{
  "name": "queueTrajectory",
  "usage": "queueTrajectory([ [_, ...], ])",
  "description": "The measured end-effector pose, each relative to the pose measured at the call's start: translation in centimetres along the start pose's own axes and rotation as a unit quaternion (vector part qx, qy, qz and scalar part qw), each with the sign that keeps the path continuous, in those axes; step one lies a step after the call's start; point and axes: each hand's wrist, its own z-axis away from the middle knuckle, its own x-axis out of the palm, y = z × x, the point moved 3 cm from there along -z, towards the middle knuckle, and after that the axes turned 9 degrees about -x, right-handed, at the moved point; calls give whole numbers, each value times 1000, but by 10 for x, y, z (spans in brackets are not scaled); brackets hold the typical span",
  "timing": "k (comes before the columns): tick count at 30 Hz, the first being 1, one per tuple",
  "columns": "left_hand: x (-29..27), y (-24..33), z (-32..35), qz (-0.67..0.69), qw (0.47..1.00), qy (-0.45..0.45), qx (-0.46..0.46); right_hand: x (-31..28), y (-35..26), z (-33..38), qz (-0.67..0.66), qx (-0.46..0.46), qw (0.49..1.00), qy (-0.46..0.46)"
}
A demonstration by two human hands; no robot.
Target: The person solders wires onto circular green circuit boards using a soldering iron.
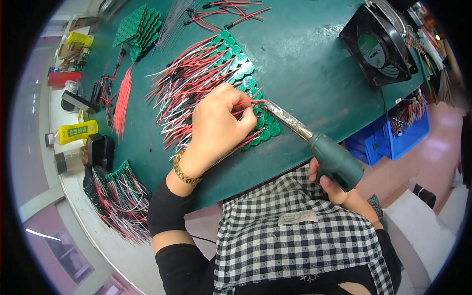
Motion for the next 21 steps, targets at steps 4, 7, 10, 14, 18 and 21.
queueTrajectory([
  [4,1,0,-4,-2,1000,0,9,1,-5,1,7,45,999,10],
  [7,-1,1,-4,-1,1000,-1,19,2,-3,0,-29,25,999,21],
  [10,-2,1,-3,1,1000,-5,18,1,-6,2,-85,-22,995,44],
  [14,-2,1,-3,6,1000,-10,8,-1,-11,3,-103,-18,992,73],
  [18,-2,2,-2,2,1000,-6,6,-2,-7,6,-109,-6,991,80],
  [21,-2,1,-1,-4,1000,-4,11,-2,-9,8,-105,2,992,70],
])
